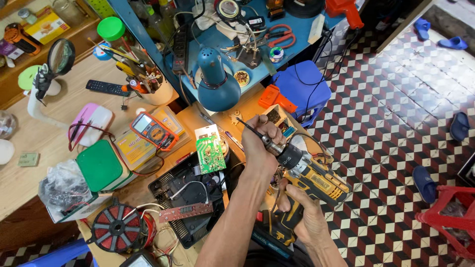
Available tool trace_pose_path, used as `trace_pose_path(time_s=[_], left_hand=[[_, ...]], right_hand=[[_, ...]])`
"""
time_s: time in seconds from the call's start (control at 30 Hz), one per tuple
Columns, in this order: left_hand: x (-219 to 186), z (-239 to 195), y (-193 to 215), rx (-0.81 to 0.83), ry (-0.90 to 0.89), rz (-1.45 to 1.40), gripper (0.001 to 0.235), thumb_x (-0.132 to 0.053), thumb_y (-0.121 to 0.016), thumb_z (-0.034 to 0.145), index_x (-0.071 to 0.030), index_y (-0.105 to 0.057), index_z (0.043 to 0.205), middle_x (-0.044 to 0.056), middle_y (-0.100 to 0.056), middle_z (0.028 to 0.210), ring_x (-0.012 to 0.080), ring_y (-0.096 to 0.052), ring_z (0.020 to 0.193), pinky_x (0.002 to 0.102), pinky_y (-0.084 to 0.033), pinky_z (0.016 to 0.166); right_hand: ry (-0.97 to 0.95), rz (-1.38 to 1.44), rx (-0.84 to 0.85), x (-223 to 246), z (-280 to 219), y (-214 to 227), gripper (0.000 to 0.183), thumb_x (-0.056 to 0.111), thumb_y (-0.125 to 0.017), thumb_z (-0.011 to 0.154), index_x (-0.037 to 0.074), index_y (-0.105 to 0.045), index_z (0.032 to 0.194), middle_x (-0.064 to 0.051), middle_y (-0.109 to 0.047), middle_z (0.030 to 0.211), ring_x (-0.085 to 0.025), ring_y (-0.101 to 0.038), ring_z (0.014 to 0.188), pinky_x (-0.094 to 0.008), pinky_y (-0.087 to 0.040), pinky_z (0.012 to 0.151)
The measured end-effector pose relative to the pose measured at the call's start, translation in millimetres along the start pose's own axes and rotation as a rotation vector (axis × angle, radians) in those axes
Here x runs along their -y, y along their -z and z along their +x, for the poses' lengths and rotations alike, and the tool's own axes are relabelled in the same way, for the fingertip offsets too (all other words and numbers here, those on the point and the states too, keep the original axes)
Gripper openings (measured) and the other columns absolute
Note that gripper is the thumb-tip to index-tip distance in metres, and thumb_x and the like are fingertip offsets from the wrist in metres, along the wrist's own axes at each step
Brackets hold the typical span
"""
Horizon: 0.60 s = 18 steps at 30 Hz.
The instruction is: The person uses pliers to strip and twist wires, then uses a cordless drill to remove screws from a green circuit board and a metal heatsink. The person handles the components and tools throughout the clip.
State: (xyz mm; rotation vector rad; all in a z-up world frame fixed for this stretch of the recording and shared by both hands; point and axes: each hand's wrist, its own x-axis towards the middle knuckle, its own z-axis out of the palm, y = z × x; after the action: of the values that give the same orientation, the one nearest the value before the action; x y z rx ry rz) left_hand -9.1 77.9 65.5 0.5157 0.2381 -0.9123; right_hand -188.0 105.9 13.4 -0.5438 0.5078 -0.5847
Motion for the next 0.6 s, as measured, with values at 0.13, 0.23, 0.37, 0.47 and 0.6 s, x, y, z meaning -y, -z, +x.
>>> trace_pose_path(time_s=[0.13,0.23,0.37,0.47,0.6], left_hand=[[2.3,0.2,2.7,0.013,0.016,-0.018,0.025,-0.028,-0.042,0.103,-0.01,-0.052,0.088,0.003,-0.043,0.052,0.017,-0.04,0.045,0.034,-0.038,0.05],[7.1,1.1,3.2,0.025,0.012,-0.007,0.025,-0.027,-0.042,0.104,-0.01,-0.052,0.089,0.003,-0.043,0.052,0.0168,-0.04,0.046,0.034,-0.038,0.05],[9.8,3.3,4.8,0.032,0.022,-0.025,0.025,-0.027,-0.04,0.104,-0.01,-0.051,0.089,0.002,-0.039,0.051,0.0159,-0.037,0.044,0.033,-0.037,0.048],[10.6,4.8,8.2,0.114,0.012,-0.063,0.027,-0.028,-0.039,0.104,-0.011,-0.051,0.086,-0.003,-0.033,0.047,0.0139,-0.034,0.04,0.032,-0.036,0.044],[12.9,3.0,13.1,0.114,-0.049,-0.01,0.028,-0.027,-0.038,0.106,-0.012,-0.05,0.085,-0.004,-0.028,0.046,0.0122,-0.031,0.039,0.031,-0.035,0.043]], right_hand=[[-0.019,0.045,-0.065,1.7,-2.7,-9.2,0.023,0.007,-0.068,0.088,-0.003,-0.064,0.109,-0.006,-0.063,0.075,-0.017,-0.057,0.063,-0.032,-0.049,0.06],[-0.041,0.046,-0.154,3.8,-3.4,-11.8,0.023,0.005,-0.066,0.083,0.004,-0.065,0.106,-0.003,-0.066,0.079,-0.015,-0.056,0.061,-0.031,-0.049,0.058],[-0.026,0.042,-0.062,2.8,-5.4,-8.8,0.021,0.007,-0.068,0.093,-0.009,-0.065,0.105,-0.008,-0.059,0.068,-0.015,-0.054,0.063,-0.028,-0.046,0.06],[-0.051,0.059,-0.06,-0.4,-5.4,-4.4,0.021,0.01,-0.068,0.094,-0.009,-0.063,0.102,-0.008,-0.058,0.067,-0.015,-0.052,0.062,-0.028,-0.045,0.059],[-0.071,0.032,-0.103,-4.1,-6.7,-0.7,0.022,0.011,-0.068,0.093,-0.007,-0.064,0.103,-0.007,-0.056,0.064,-0.014,-0.052,0.061,-0.027,-0.044,0.058]])
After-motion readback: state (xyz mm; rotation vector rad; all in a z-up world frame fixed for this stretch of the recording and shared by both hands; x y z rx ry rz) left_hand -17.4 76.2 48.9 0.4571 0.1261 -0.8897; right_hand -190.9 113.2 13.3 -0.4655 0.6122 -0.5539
